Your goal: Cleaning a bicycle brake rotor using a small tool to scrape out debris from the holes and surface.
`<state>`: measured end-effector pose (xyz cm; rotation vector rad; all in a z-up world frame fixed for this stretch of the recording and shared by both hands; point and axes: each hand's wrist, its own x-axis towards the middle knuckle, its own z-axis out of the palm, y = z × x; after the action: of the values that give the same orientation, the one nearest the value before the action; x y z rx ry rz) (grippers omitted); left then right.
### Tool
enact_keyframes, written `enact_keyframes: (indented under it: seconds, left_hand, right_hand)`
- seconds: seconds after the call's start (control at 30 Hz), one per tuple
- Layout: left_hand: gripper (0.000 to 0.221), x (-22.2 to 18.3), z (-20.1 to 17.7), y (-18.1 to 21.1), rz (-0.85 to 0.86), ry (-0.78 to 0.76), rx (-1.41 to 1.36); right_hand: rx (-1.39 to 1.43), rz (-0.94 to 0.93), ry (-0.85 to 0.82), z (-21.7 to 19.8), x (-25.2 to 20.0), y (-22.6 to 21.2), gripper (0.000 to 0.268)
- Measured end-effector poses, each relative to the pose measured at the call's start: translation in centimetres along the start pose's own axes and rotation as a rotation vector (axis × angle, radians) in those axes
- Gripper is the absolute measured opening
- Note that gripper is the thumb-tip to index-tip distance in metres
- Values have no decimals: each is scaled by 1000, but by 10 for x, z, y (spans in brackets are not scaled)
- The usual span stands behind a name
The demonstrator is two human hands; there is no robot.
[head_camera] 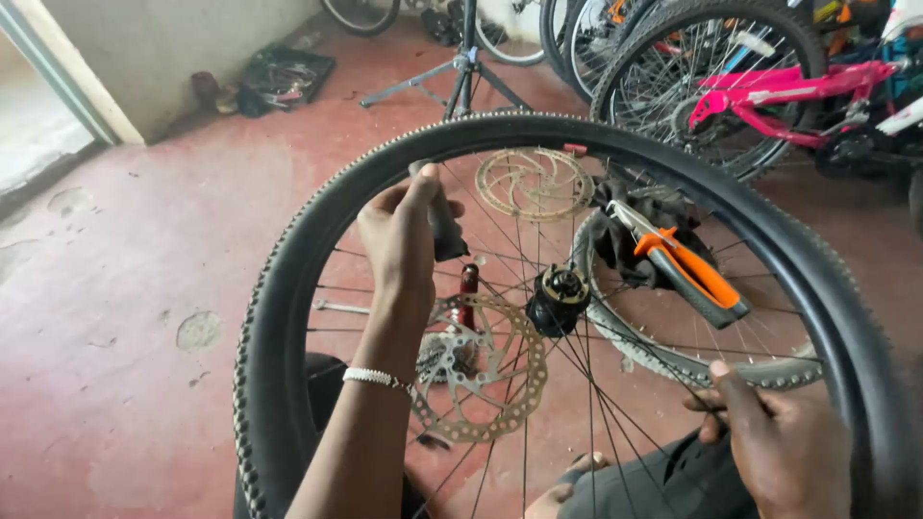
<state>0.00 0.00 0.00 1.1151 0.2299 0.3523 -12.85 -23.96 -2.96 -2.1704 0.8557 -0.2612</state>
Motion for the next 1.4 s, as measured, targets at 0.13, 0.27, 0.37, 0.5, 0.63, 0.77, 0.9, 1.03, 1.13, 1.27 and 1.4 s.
enact_keyframes:
  seconds: [0.13, 0.27, 0.37, 0.5, 0.63, 0.77, 0.9, 1.03, 1.13, 1.27, 1.4]
  left_hand:
    - [29, -2, 5, -4, -11, -187, 22]
    - [28, -4, 18, -11, 52, -350, 62]
    - [31, -9, 21, -12, 21, -383, 140]
    - [38, -12, 32, -22, -64, -355, 259]
    - [39, 3, 28, -25, -91, -373, 292]
    - [45, -7, 10, 13, 16, -523, 684]
    - [37, 12, -26, 9, -73, -756, 1460]
    - [44, 27, -31, -6, -105, -861, 1469]
    - [32, 25, -28, 9, -128, -800, 1347]
    - [19, 20, -28, 19, -155, -739, 627]
    - [21, 19, -17, 10, -198, -618, -31]
  right_hand:
    - [-263, 32, -31, 0, -2, -4, 45]
    - [-366, -614, 351, -3, -13, -32, 26]
    - [-163, -572, 4, 11, -7, -68, 25]
    - [-192, -453, -483, 36, -13, -121, 54]
    - [-170, -439, -434, 62, -6, -132, 50]
    - [74, -512, -311, 70, 11, -116, 32]
    - [461, -314, -320, 78, 46, -98, 31]
    - [456, -338, -223, 84, 72, -78, 39]
    - [365, -354, -151, 81, 77, -76, 40]
    - [420, -416, -132, 71, 57, -83, 31]
    - [554, -440, -177, 71, 44, -90, 27]
